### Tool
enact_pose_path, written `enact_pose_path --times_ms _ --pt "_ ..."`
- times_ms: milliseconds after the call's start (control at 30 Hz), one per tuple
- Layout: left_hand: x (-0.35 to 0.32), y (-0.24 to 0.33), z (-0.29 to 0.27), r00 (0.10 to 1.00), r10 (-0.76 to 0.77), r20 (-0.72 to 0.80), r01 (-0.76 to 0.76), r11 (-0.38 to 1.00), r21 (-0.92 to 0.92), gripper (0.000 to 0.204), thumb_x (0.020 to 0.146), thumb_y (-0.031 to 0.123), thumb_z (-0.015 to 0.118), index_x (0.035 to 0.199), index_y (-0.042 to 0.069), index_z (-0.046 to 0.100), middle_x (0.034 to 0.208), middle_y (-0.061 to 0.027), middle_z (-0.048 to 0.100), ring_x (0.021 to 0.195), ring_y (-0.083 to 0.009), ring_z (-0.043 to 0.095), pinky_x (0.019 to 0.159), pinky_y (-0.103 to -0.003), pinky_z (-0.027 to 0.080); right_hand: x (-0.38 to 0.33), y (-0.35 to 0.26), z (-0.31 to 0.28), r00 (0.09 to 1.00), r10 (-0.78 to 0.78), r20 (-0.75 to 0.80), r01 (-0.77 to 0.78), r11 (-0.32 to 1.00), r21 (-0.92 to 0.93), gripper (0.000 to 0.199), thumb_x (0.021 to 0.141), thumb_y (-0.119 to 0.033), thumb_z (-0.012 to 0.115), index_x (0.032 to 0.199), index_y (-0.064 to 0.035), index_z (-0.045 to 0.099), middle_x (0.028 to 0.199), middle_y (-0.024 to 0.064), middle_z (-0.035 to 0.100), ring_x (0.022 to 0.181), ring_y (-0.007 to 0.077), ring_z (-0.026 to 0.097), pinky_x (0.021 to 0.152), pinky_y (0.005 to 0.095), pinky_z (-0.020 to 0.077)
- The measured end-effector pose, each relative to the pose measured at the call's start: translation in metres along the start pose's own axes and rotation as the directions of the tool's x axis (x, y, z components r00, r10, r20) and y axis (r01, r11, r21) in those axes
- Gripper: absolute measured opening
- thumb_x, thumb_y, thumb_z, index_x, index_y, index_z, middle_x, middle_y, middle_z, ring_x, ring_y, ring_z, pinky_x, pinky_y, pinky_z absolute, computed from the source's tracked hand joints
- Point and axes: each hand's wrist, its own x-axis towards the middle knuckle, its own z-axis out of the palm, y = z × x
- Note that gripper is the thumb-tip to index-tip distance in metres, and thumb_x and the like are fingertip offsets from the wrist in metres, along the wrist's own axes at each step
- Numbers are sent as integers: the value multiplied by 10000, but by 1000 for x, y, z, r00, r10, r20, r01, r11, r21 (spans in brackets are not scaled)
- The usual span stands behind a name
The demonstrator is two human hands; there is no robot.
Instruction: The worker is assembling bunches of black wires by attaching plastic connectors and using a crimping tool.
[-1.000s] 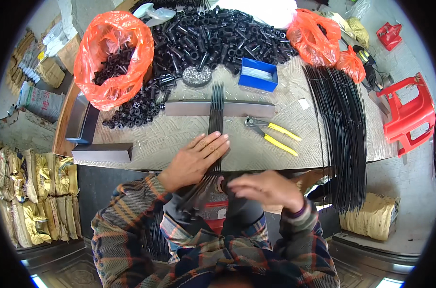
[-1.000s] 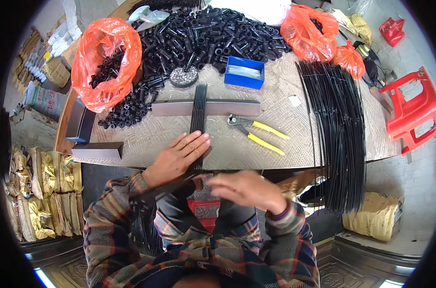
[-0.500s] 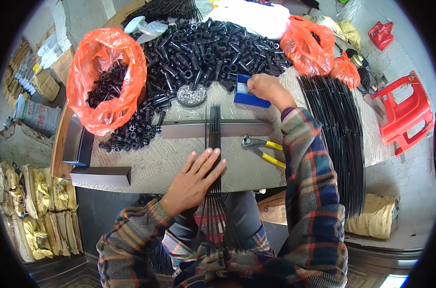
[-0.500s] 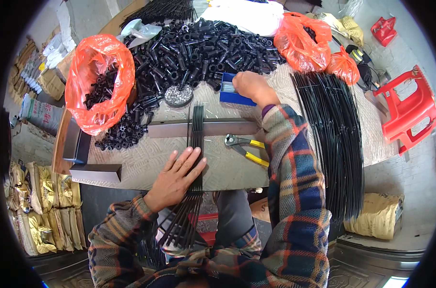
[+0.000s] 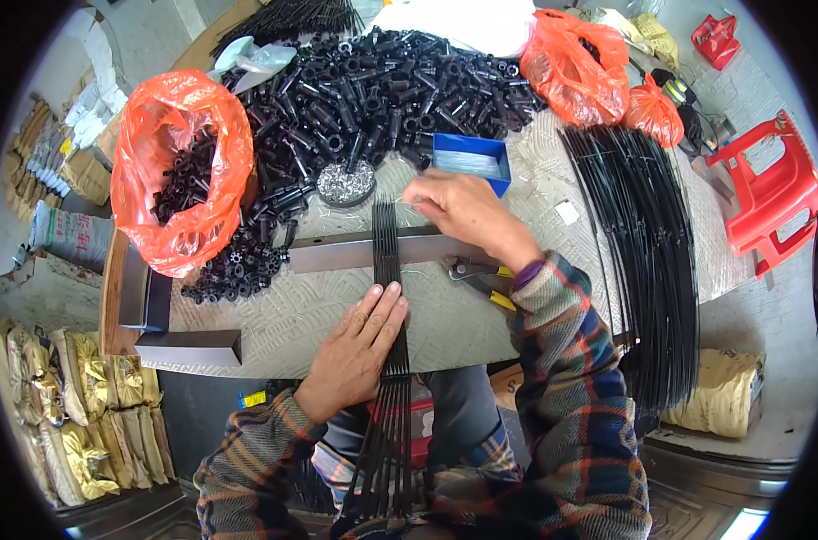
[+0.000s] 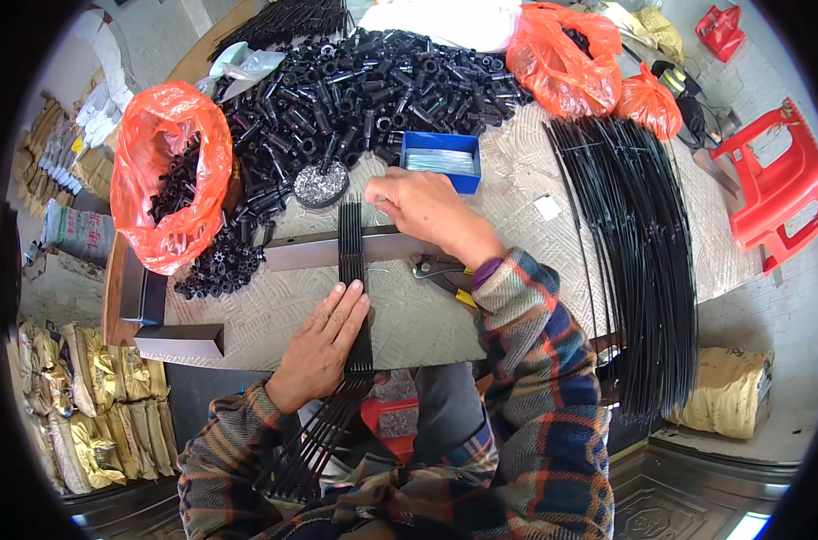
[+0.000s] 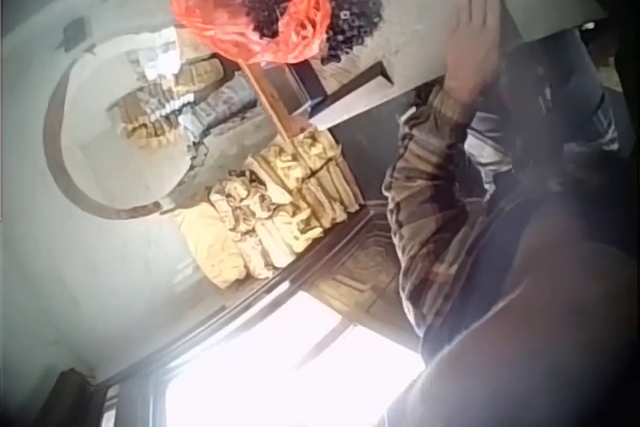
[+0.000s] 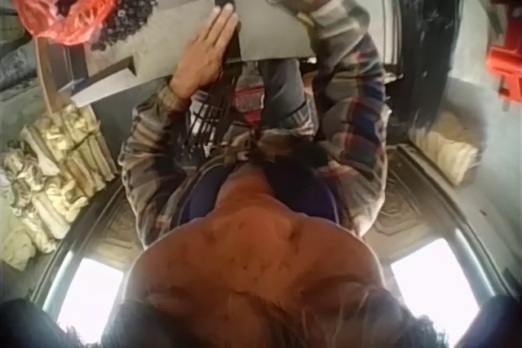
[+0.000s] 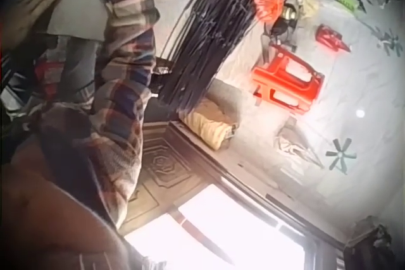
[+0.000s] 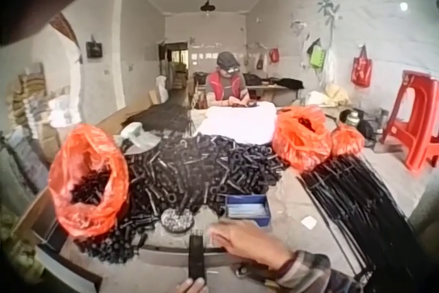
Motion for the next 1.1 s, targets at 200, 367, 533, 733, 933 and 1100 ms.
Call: enact_pose_path --times_ms 200,367,533,733,933,1100 --pt "6 2 -4 999 26 35 -27 999 29 776 706 269 608 1352 -20 289 1428 -178 259 1324 -329 254 1072 -393 249 -11 15 0 1000 25 -6 -25 998 -63 138 765 -87 609 882 -133 665 731 96 584 677 320 588 573 398 451" --pt "4 0 1 999 12 44 -13 999 31 773 680 206 604 1351 -18 292 1426 -177 265 1322 -333 260 1068 -396 260 -10 16 5 999 36 -10 -37 996 -85 144 764 -81 601 866 -141 682 729 96 587 680 321 591 565 403 454" --pt "2 -1 0 998 -1 66 -3 998 57 753 666 130 577 1351 -14 298 1427 -172 268 1323 -337 259 1068 -397 260 -6 14 12 1000 -4 -12 3 995 -99 164 756 -88 592 879 -151 680 748 91 590 683 324 593 567 412 464" --pt "10 3 -5 996 17 90 -22 998 59 753 669 137 579 1364 34 306 1435 -150 266 1330 -319 251 1076 -407 230 -9 14 -1 1000 8 19 -3 962 -273 197 757 -67 557 883 -161 675 779 74 594 682 302 605 557 412 466" --pt "1 1 -6 992 -75 104 74 997 12 740 704 209 591 1370 56 308 1442 -133 260 1337 -296 240 1082 -413 199 1 13 20 999 -32 -17 27 979 -200 199 752 -63 556 881 -163 671 779 63 597 666 297 606 537 407 453" --pt "14 10 -11 998 11 65 -11 1000 -11 723 724 220 582 1368 43 304 1446 -140 243 1338 -296 238 1083 -403 208 -9 6 -10 1000 16 1 -15 967 -255 130 776 -86 558 862 -142 640 774 66 591 655 301 601 538 405 446"
